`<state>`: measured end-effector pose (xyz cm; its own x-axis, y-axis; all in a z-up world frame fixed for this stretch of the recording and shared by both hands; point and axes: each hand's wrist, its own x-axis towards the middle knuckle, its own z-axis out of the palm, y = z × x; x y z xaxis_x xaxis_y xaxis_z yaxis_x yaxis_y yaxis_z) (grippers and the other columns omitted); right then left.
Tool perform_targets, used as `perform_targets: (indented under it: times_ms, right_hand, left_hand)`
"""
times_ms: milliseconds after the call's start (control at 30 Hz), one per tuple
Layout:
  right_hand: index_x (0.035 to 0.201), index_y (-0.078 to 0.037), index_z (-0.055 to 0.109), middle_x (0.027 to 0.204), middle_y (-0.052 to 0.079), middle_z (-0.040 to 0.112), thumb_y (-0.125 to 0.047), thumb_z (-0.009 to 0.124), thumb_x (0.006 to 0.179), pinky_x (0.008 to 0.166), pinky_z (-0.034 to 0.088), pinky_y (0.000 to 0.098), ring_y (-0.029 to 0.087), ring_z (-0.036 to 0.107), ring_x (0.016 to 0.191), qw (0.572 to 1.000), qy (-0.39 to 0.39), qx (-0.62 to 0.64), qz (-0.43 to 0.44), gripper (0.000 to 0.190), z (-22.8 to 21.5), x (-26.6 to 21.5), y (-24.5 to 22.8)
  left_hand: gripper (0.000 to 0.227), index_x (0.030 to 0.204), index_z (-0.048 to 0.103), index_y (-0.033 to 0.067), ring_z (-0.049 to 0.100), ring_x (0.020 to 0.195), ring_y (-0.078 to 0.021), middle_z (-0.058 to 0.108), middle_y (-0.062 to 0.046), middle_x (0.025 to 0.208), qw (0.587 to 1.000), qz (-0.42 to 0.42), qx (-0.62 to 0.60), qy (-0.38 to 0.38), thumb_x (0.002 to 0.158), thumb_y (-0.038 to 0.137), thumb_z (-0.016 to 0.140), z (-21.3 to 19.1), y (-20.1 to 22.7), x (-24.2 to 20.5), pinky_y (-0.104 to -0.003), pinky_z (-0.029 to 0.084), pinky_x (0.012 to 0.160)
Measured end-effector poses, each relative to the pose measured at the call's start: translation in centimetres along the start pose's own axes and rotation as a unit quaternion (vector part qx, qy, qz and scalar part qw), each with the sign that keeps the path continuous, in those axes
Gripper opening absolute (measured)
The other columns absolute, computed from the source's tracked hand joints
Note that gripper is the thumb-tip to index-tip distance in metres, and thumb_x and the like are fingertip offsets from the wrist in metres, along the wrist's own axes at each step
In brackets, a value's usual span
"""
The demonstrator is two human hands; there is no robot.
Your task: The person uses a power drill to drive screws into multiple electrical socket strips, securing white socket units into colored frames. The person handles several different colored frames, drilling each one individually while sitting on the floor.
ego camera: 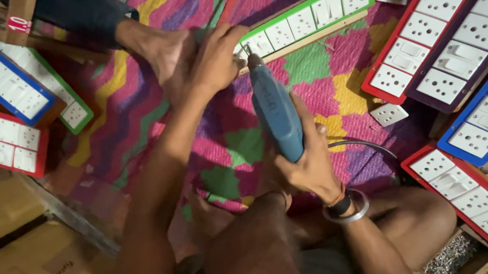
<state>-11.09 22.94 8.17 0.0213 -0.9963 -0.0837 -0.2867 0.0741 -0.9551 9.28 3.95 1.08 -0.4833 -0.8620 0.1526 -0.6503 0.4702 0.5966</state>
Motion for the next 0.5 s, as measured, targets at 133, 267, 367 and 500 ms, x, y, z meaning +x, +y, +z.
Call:
perform_targets:
  times_ms: [133,267,367,500]
  right_hand:
    - [0.158,-0.003,0.031,0.138,0.029,0.056,-0.007,0.072,0.062,0.107,0.043,0.0492,0.042,0.057,0.122,0.997,-0.024,-0.034,-0.067,0.104,0.3,-0.4,0.4]
    - [0.159,-0.004,0.031,0.119,0.022,0.067,-0.008,0.07,0.063,0.1,0.047,0.0449,0.036,0.06,0.1,0.999,-0.05,-0.014,-0.011,0.104,1.0,-0.3,0.6]
    - [0.161,-0.004,0.029,0.124,0.022,0.067,-0.008,0.069,0.066,0.101,0.048,0.0425,0.035,0.063,0.103,0.998,-0.052,0.02,-0.028,0.103,1.1,-0.2,0.5]
    - [0.16,-0.003,0.029,0.118,0.022,0.07,-0.007,0.071,0.063,0.102,0.046,0.0435,0.037,0.062,0.098,0.998,-0.054,-0.004,-0.021,0.106,1.0,0.0,0.3]
  left_hand:
    - [0.043,0.114,0.068,0.0056,0.061,0.105,-0.0425,0.061,-0.019,0.11,0.998,-0.055,0.01,0.009,0.073,-0.005,0.077,0.2,-1.3,-0.9,-0.047,0.05,0.087]
    - [0.034,0.103,0.067,0.0024,0.061,0.105,-0.0437,0.063,-0.019,0.11,0.996,-0.075,0.022,0.029,0.073,-0.003,0.081,0.6,-1.9,-1.1,-0.048,0.05,0.088]
    - [0.032,0.103,0.067,0.0036,0.064,0.104,-0.0428,0.067,-0.019,0.108,0.996,-0.079,0.025,0.019,0.075,-0.002,0.08,0.4,-1.8,-1.4,-0.048,0.051,0.088]
    - [0.032,0.101,0.066,0.0029,0.065,0.101,-0.0438,0.068,-0.019,0.106,0.997,-0.08,0.015,0.02,0.072,-0.001,0.081,0.1,-1.4,-1.4,-0.049,0.052,0.085]
